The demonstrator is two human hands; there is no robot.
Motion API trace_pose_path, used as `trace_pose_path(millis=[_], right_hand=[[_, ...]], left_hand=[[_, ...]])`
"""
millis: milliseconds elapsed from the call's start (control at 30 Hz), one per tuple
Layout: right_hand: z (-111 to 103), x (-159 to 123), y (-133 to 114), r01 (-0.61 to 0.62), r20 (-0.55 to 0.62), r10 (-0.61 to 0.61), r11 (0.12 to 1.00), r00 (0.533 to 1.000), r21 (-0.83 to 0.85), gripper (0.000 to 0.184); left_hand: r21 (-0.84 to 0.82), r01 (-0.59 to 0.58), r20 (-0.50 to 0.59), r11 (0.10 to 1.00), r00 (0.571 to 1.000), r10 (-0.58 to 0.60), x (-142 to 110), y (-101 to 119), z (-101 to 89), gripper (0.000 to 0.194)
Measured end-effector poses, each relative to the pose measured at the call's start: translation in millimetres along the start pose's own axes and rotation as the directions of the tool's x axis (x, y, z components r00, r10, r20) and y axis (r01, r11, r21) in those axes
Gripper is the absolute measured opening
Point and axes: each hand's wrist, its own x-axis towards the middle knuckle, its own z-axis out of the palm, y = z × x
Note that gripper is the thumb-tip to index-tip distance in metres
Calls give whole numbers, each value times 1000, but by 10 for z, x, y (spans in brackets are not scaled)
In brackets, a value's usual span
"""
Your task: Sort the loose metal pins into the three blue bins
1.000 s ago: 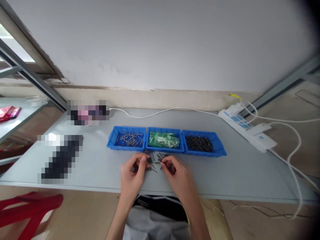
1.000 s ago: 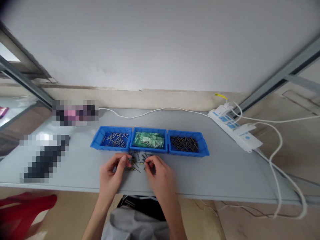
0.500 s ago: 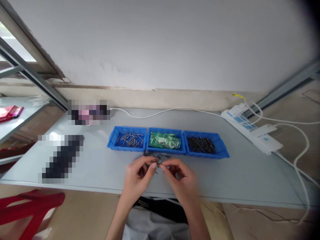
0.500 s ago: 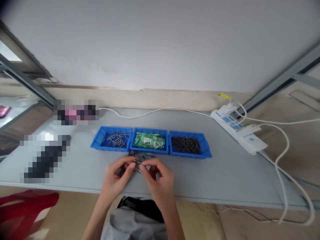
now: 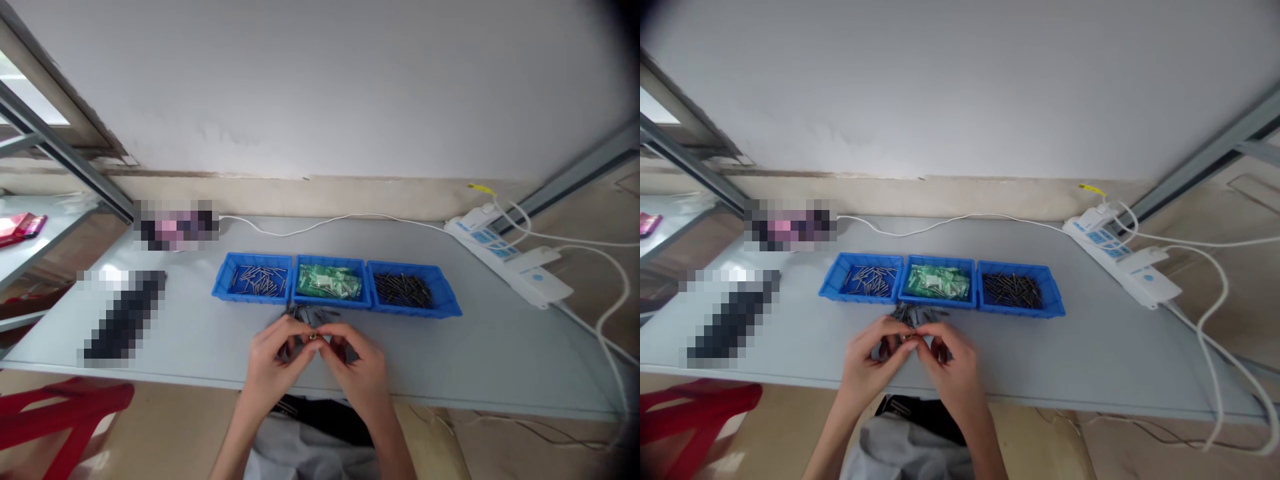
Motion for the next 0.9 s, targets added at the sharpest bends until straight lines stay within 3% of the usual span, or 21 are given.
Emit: trace_pose_path(millis=[167,500,700,900], right_hand=[[9,-2,-12,-25,48,23,999,999,44,9],[34,-27,-16,-45,-26,47,998,999,48,11],[-1,-10,-46,61,-79,-59,998,995,21,11],[23,-50,-97,197,-91,-205,976,975,-94,9]], left_hand=[[19,-3,19,1000,1000,2,-20,-23,-2,9],[46,47,80,998,995,-50,-27,-54,8,11],[63,68,35,996,997,-70,-24,-55,7,9],[66,47,82,997,995,-52,-13,-53,4,9]])
